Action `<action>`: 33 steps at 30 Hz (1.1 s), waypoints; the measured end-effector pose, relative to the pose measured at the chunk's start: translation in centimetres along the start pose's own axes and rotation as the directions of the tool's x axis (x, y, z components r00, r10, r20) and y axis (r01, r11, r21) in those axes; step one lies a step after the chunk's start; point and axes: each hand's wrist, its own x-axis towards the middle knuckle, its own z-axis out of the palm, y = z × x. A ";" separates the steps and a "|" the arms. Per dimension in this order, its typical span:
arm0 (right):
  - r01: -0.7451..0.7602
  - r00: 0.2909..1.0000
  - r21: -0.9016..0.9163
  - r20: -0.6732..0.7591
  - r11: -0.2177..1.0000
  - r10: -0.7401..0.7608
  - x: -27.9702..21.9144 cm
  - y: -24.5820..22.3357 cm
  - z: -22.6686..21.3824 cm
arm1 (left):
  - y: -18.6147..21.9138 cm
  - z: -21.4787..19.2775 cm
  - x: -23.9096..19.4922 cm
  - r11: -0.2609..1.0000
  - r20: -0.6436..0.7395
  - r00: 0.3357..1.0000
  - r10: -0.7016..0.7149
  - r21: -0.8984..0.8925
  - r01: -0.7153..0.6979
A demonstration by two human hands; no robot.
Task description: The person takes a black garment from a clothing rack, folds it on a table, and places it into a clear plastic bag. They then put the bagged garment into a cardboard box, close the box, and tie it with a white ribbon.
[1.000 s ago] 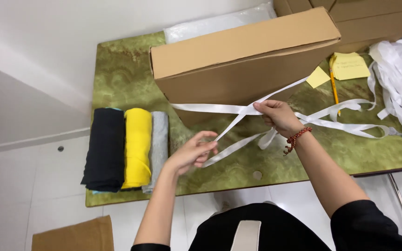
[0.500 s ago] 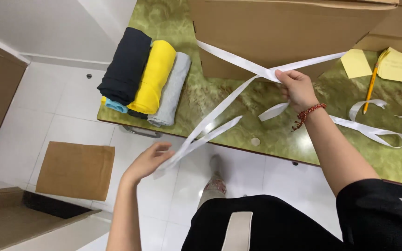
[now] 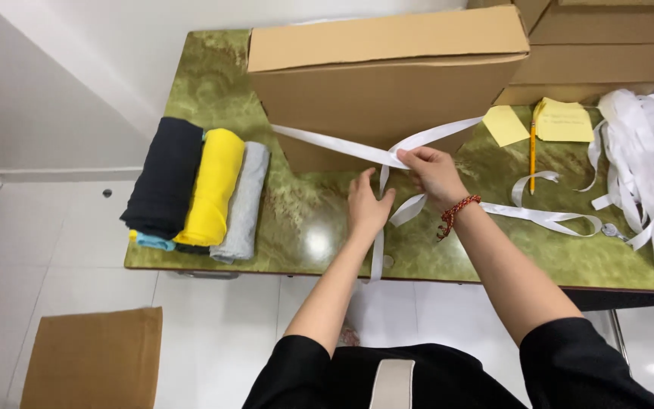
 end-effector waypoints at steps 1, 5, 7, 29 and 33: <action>0.001 1.000 0.005 -0.003 1.000 -0.001 -0.1 -0.1 0.2 | -0.1 0.6 0.5 0.999 -0.015 1.000 -0.023 0.040 0.023; 0.015 1.000 -0.009 0.001 1.000 -0.015 0.9 0.6 -0.1 | -3.1 1.4 3.1 0.994 -0.046 0.998 0.045 0.101 -0.040; 0.011 1.000 -0.006 0.000 1.000 -0.011 0.8 0.2 -0.5 | -4.7 -0.3 3.6 0.996 0.051 0.998 0.047 -0.083 -0.043; -0.236 0.970 0.305 0.134 0.923 0.203 1.2 13.6 3.7 | 11.5 -29.3 5.2 0.898 0.685 0.681 0.259 -0.431 0.092; -0.253 0.965 0.302 0.150 0.919 0.216 1.5 13.7 5.0 | 21.4 -33.5 9.4 0.884 0.687 0.584 0.432 -0.452 -0.121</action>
